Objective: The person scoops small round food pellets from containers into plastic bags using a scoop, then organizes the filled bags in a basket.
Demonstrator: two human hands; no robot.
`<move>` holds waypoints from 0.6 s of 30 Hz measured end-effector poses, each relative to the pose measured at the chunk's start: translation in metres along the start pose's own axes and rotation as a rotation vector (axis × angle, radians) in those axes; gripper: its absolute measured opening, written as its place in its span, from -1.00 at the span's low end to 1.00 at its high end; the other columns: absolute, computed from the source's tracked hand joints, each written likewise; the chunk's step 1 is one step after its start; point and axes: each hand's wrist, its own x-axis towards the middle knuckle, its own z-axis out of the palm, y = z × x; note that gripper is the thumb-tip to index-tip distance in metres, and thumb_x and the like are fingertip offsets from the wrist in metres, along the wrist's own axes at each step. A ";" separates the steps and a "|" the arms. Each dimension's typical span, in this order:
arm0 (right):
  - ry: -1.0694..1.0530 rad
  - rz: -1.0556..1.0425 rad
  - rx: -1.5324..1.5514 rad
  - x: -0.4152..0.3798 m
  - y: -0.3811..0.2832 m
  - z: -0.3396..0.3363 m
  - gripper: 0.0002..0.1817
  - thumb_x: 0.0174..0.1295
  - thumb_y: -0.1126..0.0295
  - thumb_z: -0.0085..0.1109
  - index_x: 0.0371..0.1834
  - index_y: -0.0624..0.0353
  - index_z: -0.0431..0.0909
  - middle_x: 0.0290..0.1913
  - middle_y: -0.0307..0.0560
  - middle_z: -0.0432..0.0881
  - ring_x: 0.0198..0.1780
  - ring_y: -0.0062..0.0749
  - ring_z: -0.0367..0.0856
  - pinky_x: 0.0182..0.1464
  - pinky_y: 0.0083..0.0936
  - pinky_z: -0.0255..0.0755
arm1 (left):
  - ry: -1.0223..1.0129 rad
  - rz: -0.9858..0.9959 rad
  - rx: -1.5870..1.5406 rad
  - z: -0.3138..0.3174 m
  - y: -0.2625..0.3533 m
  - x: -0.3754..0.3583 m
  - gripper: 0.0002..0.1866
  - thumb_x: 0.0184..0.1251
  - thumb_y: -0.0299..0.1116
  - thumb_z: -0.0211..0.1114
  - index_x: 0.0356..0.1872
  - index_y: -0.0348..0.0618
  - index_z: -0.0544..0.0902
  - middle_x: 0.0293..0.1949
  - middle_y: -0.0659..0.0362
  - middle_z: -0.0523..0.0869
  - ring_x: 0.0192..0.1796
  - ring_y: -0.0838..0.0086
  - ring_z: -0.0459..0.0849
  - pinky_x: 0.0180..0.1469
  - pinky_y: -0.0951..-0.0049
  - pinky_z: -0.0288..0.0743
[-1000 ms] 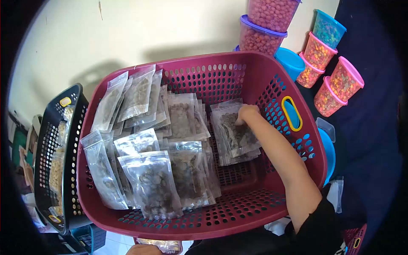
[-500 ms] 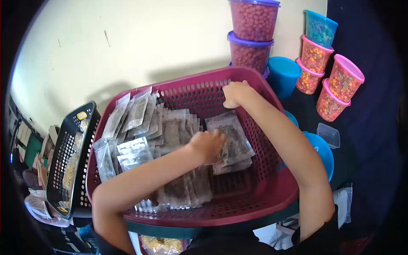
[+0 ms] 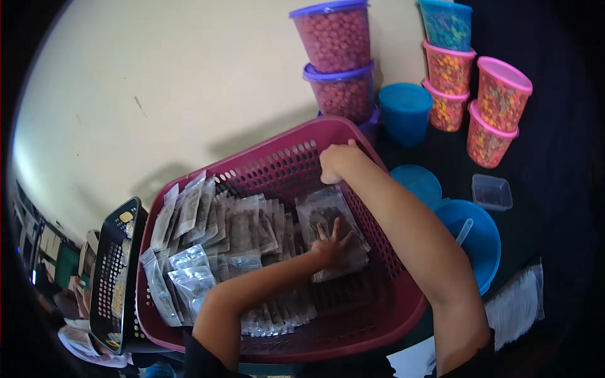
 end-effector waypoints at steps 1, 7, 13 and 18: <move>-0.015 0.006 0.015 0.003 0.000 0.001 -0.57 -0.09 0.38 -0.06 -0.06 0.11 0.45 0.03 -0.06 0.43 0.07 -0.25 0.38 0.15 -0.12 -0.04 | 0.025 0.082 -0.004 -0.002 -0.006 0.000 -0.04 -0.17 0.26 0.11 0.25 0.35 -0.21 0.27 -0.06 -0.37 0.16 -0.41 -0.14 -0.05 -0.18 0.26; -0.059 0.019 -0.027 0.007 0.000 0.000 -0.58 -0.05 0.41 -0.11 -0.03 0.09 0.43 0.05 -0.09 0.41 0.10 -0.24 0.35 0.17 -0.13 -0.06 | 0.142 0.218 0.023 -0.006 -0.020 -0.018 -0.06 -0.18 0.23 0.14 0.25 0.37 -0.18 0.28 -0.05 -0.35 0.16 -0.42 -0.11 0.00 -0.12 0.24; -0.012 -0.005 -0.001 0.008 0.002 0.007 -0.58 -0.09 0.31 -0.02 -0.11 0.22 0.46 -0.05 0.06 0.46 0.07 -0.18 0.37 0.15 -0.14 0.02 | 0.323 0.060 0.235 -0.024 0.004 -0.057 -0.03 -0.21 0.22 0.18 0.26 0.18 -0.10 0.29 0.01 -0.23 0.23 -0.20 -0.06 0.01 -0.05 0.25; -0.044 0.001 0.029 0.006 0.001 0.005 -0.56 -0.11 0.25 0.01 -0.13 0.27 0.46 -0.07 0.07 0.47 0.01 -0.16 0.42 0.04 -0.23 0.24 | -0.241 0.457 -0.127 -0.015 0.054 -0.080 -0.55 0.04 -0.20 0.07 -0.05 -0.24 0.41 0.06 -0.08 0.34 0.14 0.12 0.30 -0.01 0.21 0.33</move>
